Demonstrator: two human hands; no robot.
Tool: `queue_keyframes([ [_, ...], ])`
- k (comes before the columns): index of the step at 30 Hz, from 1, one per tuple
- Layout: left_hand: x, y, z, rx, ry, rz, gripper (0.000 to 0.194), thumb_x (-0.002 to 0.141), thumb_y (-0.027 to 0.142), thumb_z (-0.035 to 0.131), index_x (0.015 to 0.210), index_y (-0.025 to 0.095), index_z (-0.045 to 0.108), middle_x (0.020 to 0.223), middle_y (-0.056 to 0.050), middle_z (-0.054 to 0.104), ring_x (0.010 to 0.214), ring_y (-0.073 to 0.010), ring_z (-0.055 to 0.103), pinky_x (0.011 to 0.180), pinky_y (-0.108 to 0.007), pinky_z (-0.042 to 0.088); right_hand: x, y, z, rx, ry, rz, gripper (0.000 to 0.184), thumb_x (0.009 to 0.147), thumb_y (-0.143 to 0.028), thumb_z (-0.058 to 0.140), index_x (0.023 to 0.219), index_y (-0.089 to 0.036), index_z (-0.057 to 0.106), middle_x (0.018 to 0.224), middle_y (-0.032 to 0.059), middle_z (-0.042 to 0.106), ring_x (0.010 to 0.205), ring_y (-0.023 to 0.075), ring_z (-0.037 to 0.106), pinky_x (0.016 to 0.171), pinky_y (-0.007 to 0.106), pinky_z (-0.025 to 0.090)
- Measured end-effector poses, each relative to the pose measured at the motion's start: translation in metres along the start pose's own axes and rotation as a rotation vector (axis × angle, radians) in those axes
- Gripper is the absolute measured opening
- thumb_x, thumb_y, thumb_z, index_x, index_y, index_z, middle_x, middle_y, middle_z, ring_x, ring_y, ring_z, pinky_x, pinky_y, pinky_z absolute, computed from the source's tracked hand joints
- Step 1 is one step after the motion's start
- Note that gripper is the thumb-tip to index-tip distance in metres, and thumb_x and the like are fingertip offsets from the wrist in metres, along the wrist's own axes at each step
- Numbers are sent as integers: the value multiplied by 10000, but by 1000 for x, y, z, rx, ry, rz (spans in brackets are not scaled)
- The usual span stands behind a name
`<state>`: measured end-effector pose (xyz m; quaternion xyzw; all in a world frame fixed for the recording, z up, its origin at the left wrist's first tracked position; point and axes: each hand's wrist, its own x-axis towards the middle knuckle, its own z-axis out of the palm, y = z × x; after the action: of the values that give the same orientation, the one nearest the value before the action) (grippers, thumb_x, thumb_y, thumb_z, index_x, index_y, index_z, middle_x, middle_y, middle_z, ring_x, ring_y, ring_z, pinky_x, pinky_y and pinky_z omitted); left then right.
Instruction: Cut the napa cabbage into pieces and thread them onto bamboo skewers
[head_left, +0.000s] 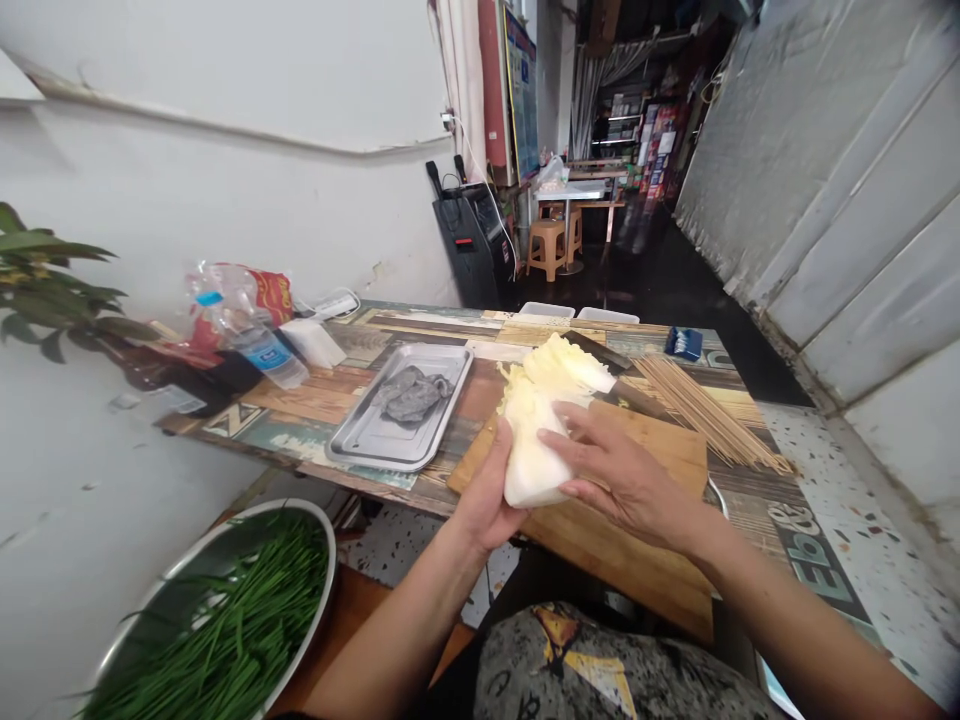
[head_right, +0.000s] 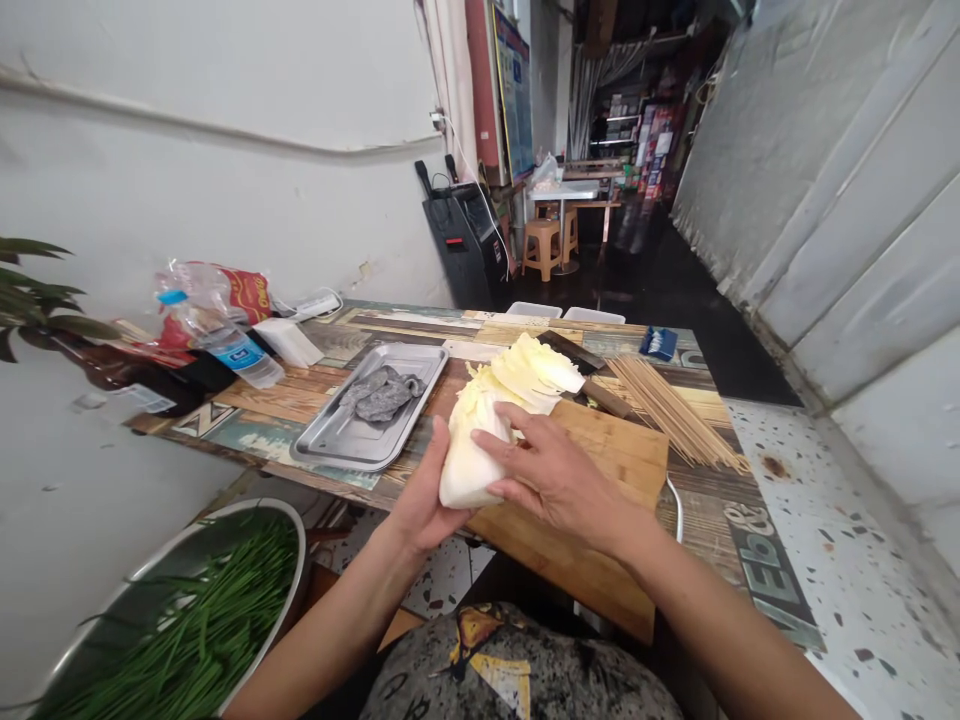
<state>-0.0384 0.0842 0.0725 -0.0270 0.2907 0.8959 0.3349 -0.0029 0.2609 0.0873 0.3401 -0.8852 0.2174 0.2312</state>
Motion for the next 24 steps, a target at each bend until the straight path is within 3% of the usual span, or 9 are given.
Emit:
queue_keyframes([
  [4, -1, 0, -1, -23, 29, -66, 631, 938, 575, 385, 1431, 185, 437, 1180, -125, 677, 1012, -248, 665, 878, -350, 533, -2, 3, 3, -80, 18, -46, 436, 982, -358, 414, 1347, -151, 534, 1370, 225, 521, 1235, 299, 534, 957, 459, 503],
  [7, -3, 1, 3, -31, 78, -104, 588, 947, 558, 382, 1403, 196, 471, 1131, -112, 699, 946, -233, 684, 847, -356, 545, -7, 6, 6, -140, 102, -55, 454, 976, -240, 419, 1421, -150, 438, 1297, 196, 599, 1166, 261, 595, 925, 418, 531],
  [10, -5, -2, 7, -12, 136, -55, 541, 947, 510, 441, 1368, 175, 504, 1107, -111, 707, 950, -226, 682, 838, -333, 547, -10, 8, 8, -216, 167, -21, 518, 943, -153, 432, 1458, -161, 376, 1243, 166, 645, 1107, 250, 634, 878, 400, 553],
  [14, -4, -8, 3, 6, 184, -24, 496, 912, 448, 558, 1297, 136, 554, 1095, -119, 706, 945, -218, 682, 849, -311, 542, 0, 17, -6, -148, 256, 122, 374, 918, -147, 437, 1249, -198, 603, 1139, 97, 708, 999, 233, 681, 825, 360, 567],
  [17, -4, -9, -10, -21, 111, -73, 490, 835, 415, 660, 1215, 112, 596, 1026, -128, 715, 913, -251, 686, 832, -362, 547, 21, 36, -25, 69, 293, 404, 233, 906, -234, 486, 1004, -178, 691, 929, 70, 749, 809, 223, 703, 705, 340, 578],
  [19, -5, -6, -20, -49, 8, -97, 511, 793, 439, 678, 1192, 127, 609, 1035, -134, 708, 917, -281, 682, 794, -403, 552, 36, 53, -32, 349, 285, 607, 172, 867, -265, 557, 912, -160, 685, 808, 53, 738, 688, 204, 685, 597, 314, 572],
  [22, -8, -1, -32, -95, -60, -89, 484, 779, 451, 661, 1166, 163, 629, 1083, -122, 699, 941, -287, 670, 818, -442, 537, 54, 78, -29, 841, 337, 818, 152, 816, -199, 605, 945, -140, 661, 799, 48, 723, 650, 184, 675, 505, 278, 562],
  [24, -7, 2, -39, -117, -56, -60, 458, 777, 432, 656, 1154, 173, 642, 1069, -113, 704, 919, -278, 669, 854, -467, 519, 62, 92, -19, 1006, 408, 894, 182, 823, -153, 587, 996, -135, 640, 881, 67, 725, 709, 183, 690, 545, 281, 583],
])
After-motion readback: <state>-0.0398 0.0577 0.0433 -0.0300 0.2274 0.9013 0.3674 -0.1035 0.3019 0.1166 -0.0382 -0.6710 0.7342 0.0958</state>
